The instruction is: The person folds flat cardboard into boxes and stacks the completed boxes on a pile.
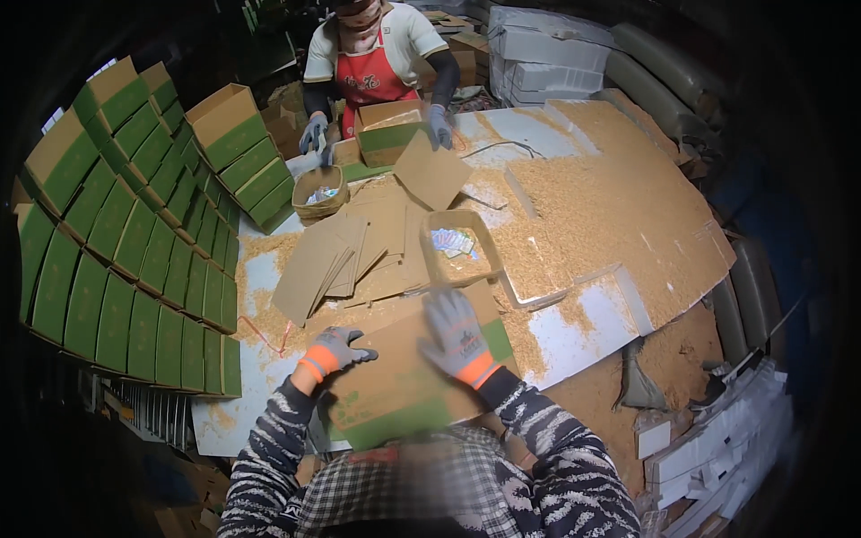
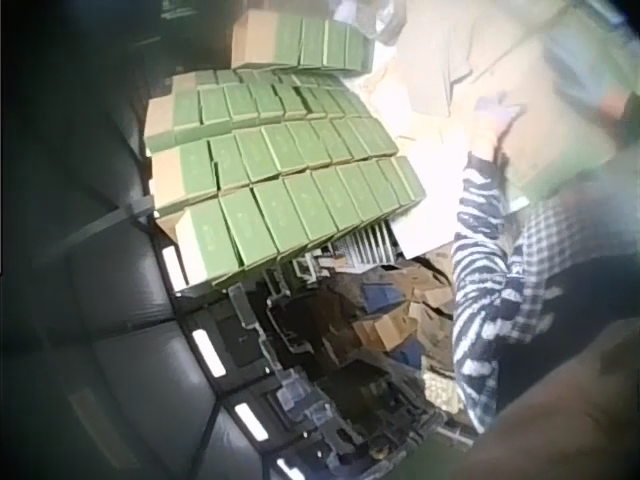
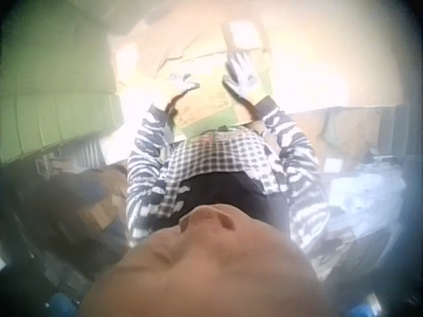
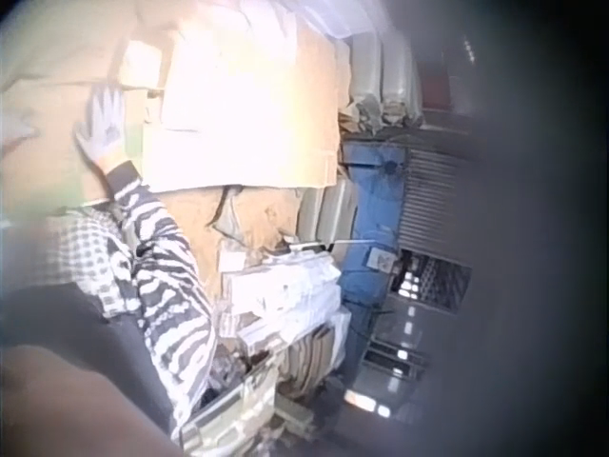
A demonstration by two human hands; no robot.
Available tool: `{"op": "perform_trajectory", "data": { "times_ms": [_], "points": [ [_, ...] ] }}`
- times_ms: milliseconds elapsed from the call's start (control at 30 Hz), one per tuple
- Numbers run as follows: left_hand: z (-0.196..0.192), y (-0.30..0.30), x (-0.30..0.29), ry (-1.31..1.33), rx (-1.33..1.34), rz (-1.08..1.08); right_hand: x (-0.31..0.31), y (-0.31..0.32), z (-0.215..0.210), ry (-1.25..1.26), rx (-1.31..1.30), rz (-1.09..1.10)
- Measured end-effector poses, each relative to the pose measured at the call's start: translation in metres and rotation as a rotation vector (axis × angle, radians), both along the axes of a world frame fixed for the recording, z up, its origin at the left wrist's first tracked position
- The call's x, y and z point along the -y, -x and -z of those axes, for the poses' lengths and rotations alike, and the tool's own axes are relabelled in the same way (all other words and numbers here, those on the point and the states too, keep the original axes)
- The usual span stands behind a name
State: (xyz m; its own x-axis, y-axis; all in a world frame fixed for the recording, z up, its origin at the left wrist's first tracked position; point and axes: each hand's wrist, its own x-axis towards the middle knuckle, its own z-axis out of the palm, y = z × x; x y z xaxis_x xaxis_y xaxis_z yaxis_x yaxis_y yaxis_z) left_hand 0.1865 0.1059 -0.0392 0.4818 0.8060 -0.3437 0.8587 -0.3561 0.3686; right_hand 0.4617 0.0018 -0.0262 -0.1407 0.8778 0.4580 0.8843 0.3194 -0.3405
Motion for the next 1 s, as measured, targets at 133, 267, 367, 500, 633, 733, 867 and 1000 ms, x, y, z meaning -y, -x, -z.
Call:
{"op": "perform_trajectory", "data": {
  "times_ms": [133,267,367,500,633,733,867,1000],
  "points": [
    [-0.121,-0.019,0.019,-0.301,-0.029,0.23,-0.012,-0.031,-0.075,-0.086,0.121,0.001],
    [-0.101,-0.003,0.024,-0.416,0.09,0.31,0.017,-0.037,-0.037,-0.332,0.105,-0.161],
    [-0.118,0.004,0.023,-0.231,0.187,0.343,0.04,-0.037,-0.051,-0.453,-0.005,-0.205],
    [-0.128,0.023,-0.014,-0.06,0.122,0.089,0.05,-0.057,-0.087,-0.223,-0.119,-0.612],
    [-0.086,-0.013,-0.004,-0.394,0.93,-0.247,0.024,-0.002,-0.065,0.089,-0.101,-0.621],
    [-0.08,-0.046,0.027,-0.436,0.891,0.22,0.02,0.004,-0.054,0.079,0.077,-0.465],
    [-0.045,-0.028,0.032,-0.452,0.252,0.678,0.046,-0.003,-0.105,0.087,-0.058,-0.122],
    [-0.042,-0.034,0.016,-0.21,0.274,0.637,0.066,0.008,-0.092,0.506,0.004,-0.301]
  ]
}}
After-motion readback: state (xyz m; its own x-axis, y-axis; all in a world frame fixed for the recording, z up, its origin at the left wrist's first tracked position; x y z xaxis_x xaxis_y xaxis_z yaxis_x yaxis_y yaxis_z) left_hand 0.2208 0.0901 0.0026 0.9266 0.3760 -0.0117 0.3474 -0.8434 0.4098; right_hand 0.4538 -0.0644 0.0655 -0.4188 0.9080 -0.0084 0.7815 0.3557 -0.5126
